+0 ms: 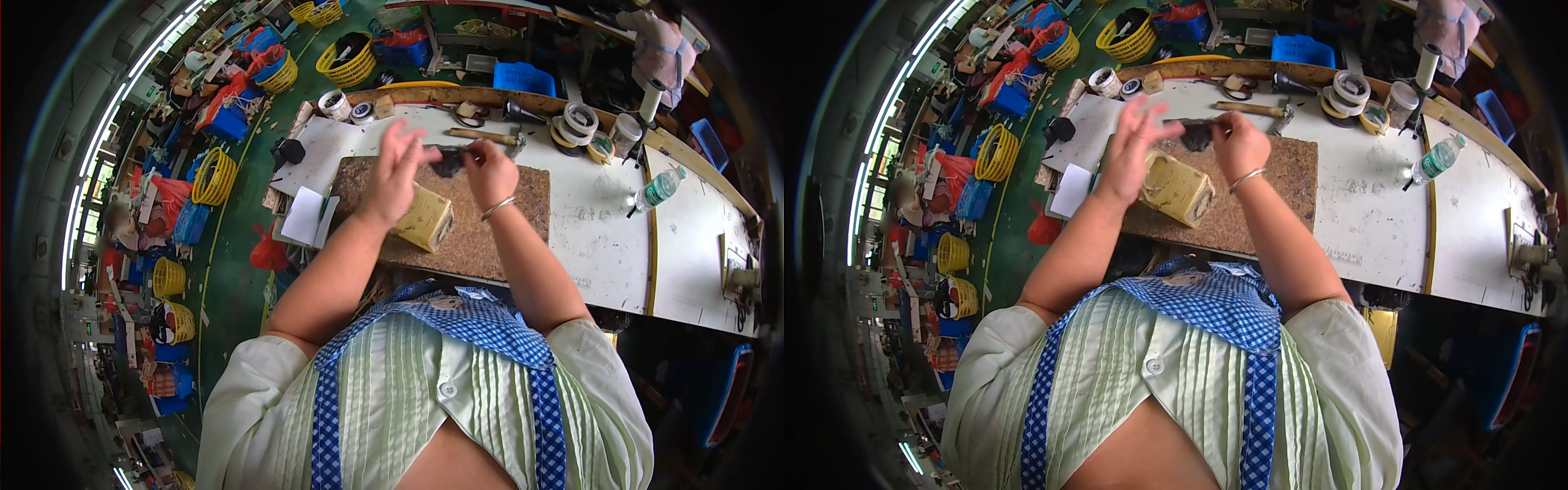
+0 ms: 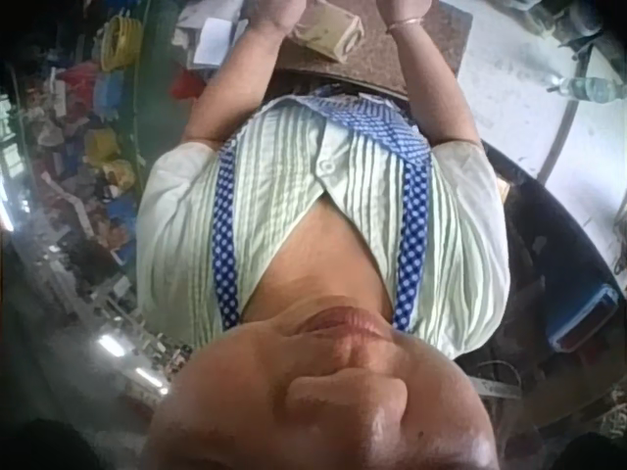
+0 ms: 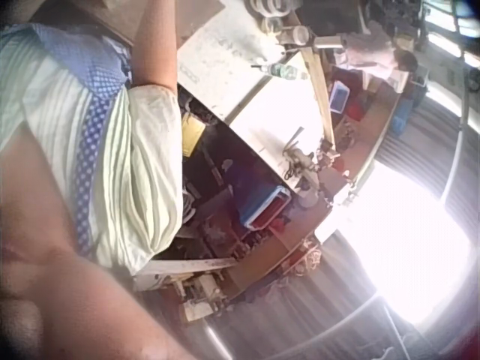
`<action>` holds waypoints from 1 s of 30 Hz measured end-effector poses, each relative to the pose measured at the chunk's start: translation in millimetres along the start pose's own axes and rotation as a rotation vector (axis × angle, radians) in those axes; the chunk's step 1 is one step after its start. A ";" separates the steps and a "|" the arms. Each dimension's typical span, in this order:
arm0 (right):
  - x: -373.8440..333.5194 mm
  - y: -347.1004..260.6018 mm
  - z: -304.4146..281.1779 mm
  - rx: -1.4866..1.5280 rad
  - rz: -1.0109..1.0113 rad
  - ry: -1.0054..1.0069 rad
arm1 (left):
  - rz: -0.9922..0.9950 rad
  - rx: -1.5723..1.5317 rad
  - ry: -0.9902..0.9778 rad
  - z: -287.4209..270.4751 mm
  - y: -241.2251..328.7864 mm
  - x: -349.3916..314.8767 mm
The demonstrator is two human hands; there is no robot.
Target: The person applies glue to the interior and edges of a shoe component using a glue applicator.
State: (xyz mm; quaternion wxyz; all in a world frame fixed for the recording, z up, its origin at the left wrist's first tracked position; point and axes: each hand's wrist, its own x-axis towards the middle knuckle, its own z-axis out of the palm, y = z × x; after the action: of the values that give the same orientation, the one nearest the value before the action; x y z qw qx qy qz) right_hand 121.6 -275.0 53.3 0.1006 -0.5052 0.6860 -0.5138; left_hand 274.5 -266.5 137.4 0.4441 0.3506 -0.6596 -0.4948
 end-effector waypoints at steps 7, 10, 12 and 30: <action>9.7 79.1 -65.0 0.296 0.309 0.026 | 0.194 0.548 0.306 -79.4 -25.2 -6.8; -19.4 125.6 -85.1 0.547 0.402 0.031 | -0.178 0.505 0.238 -82.3 -74.6 -22.7; -44.3 129.5 -105.3 0.875 0.737 -0.043 | -0.291 0.413 0.210 -80.2 -101.5 -25.2; -80.5 66.4 -104.1 1.523 0.416 -0.363 | -0.278 0.702 -0.126 -106.7 -68.4 20.6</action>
State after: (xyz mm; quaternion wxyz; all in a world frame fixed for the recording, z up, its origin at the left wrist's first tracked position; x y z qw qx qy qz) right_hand 51.7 -150.6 16.1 0.6202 -0.2358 0.2009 -0.7207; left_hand 368.2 -339.5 88.8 0.1843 0.5362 -0.7612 -0.3149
